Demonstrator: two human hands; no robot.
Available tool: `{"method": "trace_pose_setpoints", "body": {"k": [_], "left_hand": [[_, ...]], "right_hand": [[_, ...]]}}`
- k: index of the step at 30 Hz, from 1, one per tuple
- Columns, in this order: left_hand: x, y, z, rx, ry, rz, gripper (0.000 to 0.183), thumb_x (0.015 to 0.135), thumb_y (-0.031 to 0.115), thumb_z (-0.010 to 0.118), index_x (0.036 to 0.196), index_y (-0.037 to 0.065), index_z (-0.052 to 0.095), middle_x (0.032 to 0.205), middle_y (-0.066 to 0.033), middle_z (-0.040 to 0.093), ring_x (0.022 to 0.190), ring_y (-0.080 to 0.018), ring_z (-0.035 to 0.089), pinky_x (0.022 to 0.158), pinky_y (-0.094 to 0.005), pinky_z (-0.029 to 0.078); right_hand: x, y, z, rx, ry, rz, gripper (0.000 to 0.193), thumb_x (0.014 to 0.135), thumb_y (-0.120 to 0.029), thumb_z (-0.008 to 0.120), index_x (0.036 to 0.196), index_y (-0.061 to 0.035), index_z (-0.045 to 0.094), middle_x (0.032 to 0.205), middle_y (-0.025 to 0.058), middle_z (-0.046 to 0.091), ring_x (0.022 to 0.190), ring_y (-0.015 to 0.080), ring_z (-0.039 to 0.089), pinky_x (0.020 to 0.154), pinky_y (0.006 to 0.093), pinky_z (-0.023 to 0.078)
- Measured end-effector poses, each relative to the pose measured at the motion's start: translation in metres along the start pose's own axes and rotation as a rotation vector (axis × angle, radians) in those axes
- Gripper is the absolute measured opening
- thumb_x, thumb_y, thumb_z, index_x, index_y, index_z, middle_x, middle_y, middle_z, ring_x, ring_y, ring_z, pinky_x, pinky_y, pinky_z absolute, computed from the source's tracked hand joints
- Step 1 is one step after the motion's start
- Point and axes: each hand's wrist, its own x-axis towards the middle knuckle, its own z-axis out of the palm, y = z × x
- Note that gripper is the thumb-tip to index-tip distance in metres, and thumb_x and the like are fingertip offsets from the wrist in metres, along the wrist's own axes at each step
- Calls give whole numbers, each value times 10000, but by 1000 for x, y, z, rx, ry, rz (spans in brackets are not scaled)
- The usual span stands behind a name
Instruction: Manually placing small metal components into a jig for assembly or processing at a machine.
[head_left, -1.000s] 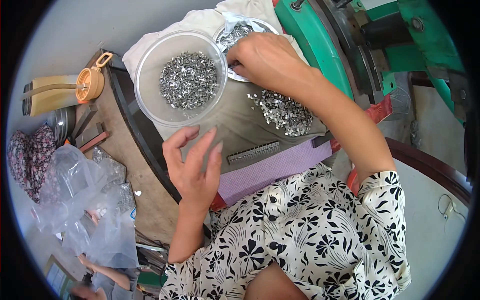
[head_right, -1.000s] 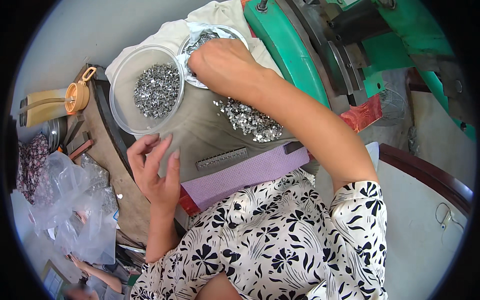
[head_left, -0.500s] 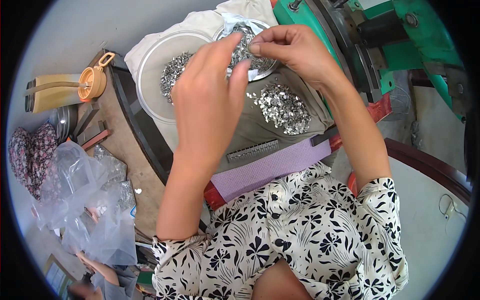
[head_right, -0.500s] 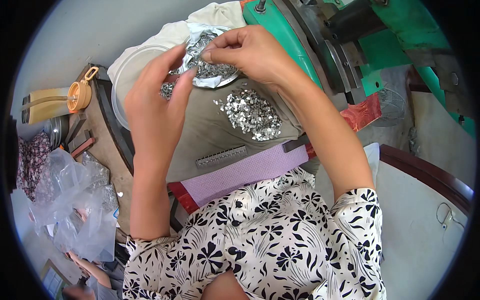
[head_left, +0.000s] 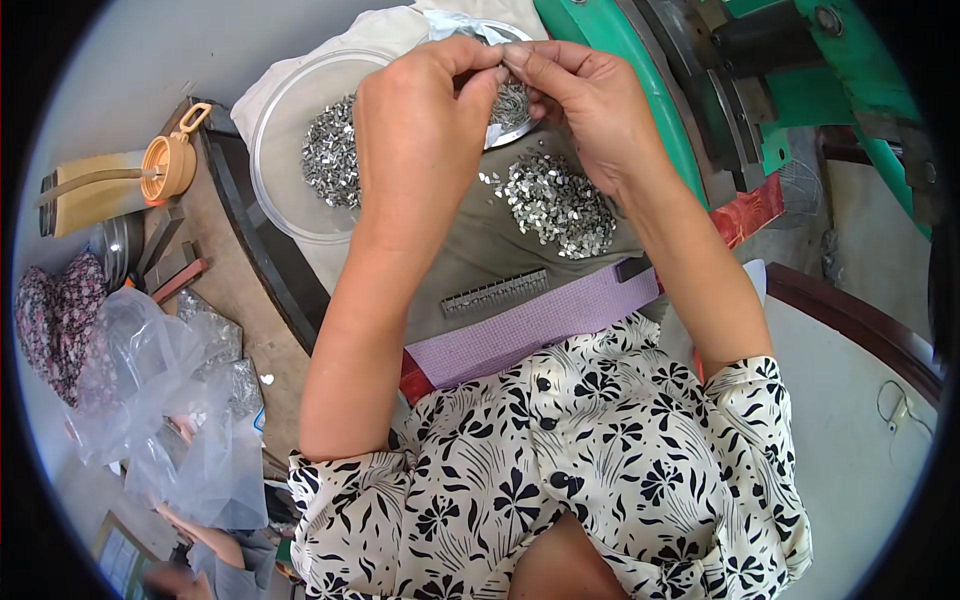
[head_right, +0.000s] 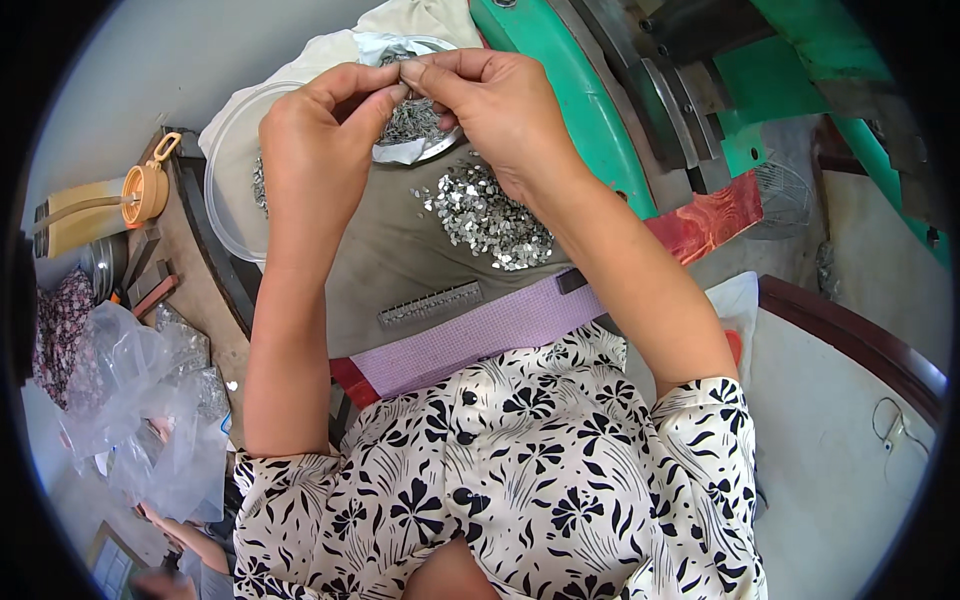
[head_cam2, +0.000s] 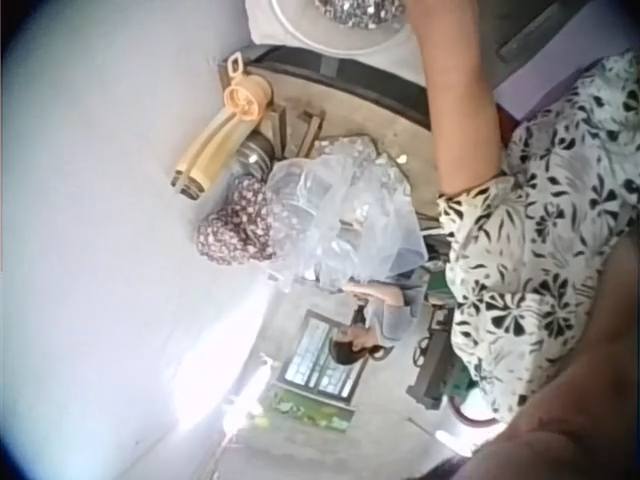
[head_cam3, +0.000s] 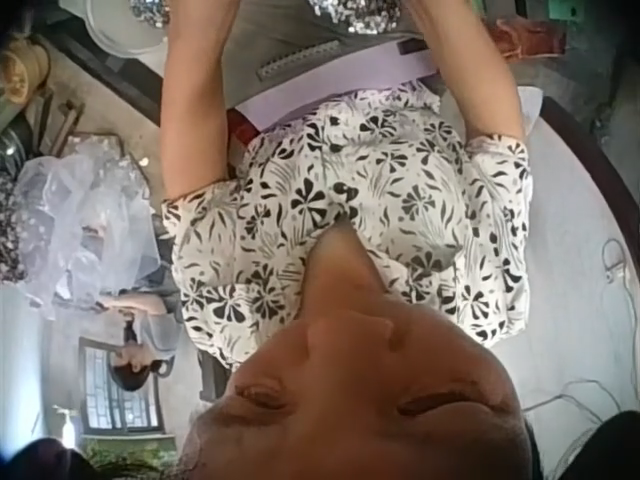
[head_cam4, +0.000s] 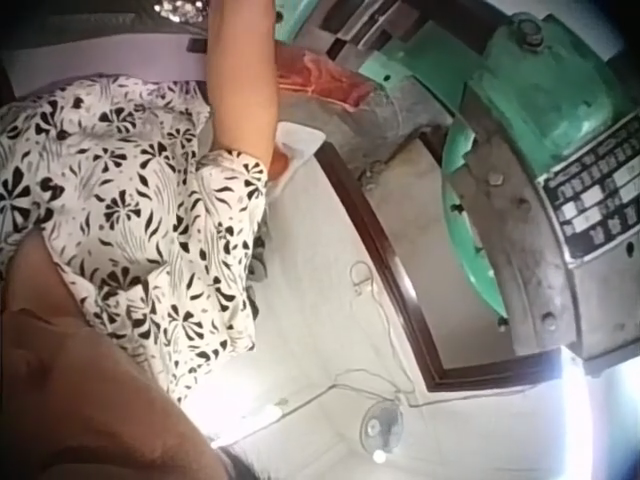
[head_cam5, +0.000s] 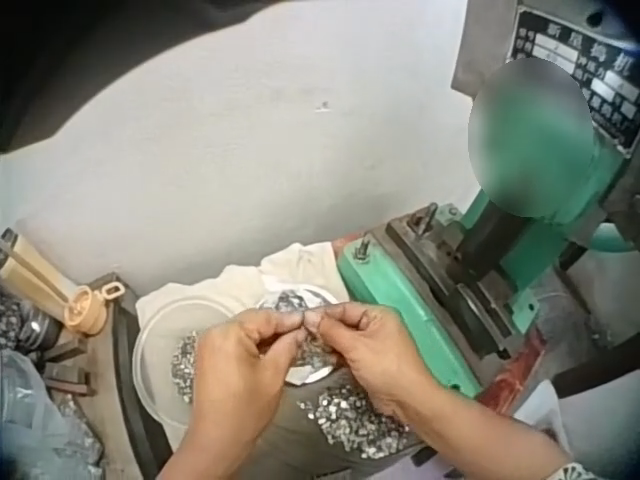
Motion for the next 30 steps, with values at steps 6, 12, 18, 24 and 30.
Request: {"method": "trace_pose_setpoints", "body": {"k": [6, 12, 18, 24, 30], "left_hand": [[3, 0, 0, 143, 2, 80, 108, 822, 102, 679, 882, 22, 721, 727, -173, 675, 640, -339, 658, 600, -409, 511], [2, 4, -3, 36, -53, -110, 83, 867, 48, 687, 912, -17, 706, 764, -30, 712, 712, -68, 640, 664, -237, 505], [-2, -3, -10, -31, -12, -56, 127, 810, 115, 726, 886, 15, 711, 706, -126, 697, 651, -273, 692, 622, -373, 537], [-12, 3, -14, 234, -54, 168, 151, 812, 71, 720, 953, 20, 714, 853, -152, 706, 767, -358, 676, 681, -425, 532], [-41, -4, -38, 188, 5, 269, 291, 798, -15, 721, 1083, 37, 700, 1047, -149, 685, 892, -325, 661, 772, -390, 532]], "right_hand": [[-5, 4, 3, -18, 37, -19, 260, 941, -210, 699, 1042, 26, 740, 836, 9, 683, 703, 71, 567, 632, 224, 496], [-5, 2, 1, -128, 21, 2, 292, 928, -241, 718, 1071, 12, 747, 848, 14, 689, 735, 67, 575, 644, 229, 501], [-2, -1, -4, -60, -49, 54, 258, 881, -254, 769, 1000, -25, 769, 824, -17, 680, 743, 36, 556, 617, 212, 431], [-4, 3, -6, -230, -6, 11, 206, 871, -227, 774, 924, -28, 762, 818, -31, 682, 727, 42, 550, 633, 226, 428], [-45, -10, -16, -805, -268, -307, 82, 793, -102, 752, 841, -44, 720, 841, 60, 631, 788, 209, 609, 701, 311, 481]]}}
